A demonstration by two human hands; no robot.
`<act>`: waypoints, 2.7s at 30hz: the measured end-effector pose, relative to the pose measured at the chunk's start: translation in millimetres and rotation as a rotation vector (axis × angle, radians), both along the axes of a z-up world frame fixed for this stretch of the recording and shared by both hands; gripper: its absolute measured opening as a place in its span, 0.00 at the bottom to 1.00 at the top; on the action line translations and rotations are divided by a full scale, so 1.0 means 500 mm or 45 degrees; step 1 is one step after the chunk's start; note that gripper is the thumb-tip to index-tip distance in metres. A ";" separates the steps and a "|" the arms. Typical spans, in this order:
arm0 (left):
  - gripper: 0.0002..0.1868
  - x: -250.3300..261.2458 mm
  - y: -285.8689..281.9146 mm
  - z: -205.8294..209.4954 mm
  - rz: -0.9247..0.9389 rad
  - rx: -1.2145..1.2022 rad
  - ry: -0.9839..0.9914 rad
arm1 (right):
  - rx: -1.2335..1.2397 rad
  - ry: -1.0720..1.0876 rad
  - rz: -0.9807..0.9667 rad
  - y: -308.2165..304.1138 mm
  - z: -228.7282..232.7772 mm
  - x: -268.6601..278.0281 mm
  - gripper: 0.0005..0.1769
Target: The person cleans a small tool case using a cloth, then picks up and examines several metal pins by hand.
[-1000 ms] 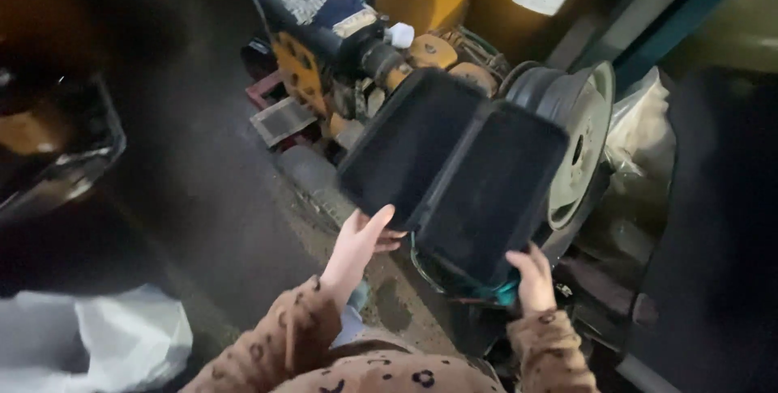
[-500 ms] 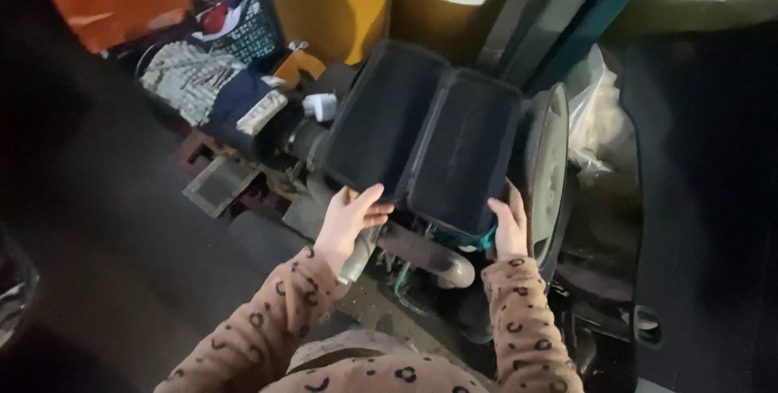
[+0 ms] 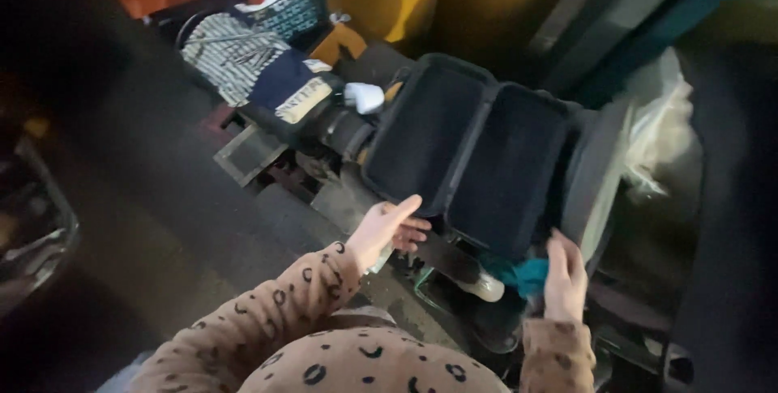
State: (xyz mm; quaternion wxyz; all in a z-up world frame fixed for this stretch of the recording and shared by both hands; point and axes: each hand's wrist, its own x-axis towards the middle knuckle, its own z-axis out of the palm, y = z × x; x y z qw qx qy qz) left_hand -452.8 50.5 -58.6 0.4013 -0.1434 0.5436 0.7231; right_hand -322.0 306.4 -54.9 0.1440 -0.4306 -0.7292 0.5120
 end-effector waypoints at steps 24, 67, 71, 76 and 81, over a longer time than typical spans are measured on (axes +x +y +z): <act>0.12 -0.235 -0.557 0.102 -0.244 -0.303 0.458 | 0.794 0.535 0.376 -0.587 0.046 -0.316 0.08; 0.08 -0.522 -0.726 0.083 -0.471 -0.700 1.388 | 1.354 -0.057 2.003 -0.676 0.147 -0.901 0.17; 0.07 -0.532 -0.680 0.052 -0.387 -0.888 1.555 | 1.302 -0.103 2.091 -0.661 0.148 -0.920 0.18; 0.09 -0.554 -0.626 0.044 -0.283 -1.088 1.698 | 1.296 0.013 2.151 -0.639 0.122 -0.936 0.18; 0.10 -0.579 -0.587 0.042 -0.337 -1.314 1.808 | 1.260 0.086 2.169 -0.626 0.111 -0.943 0.18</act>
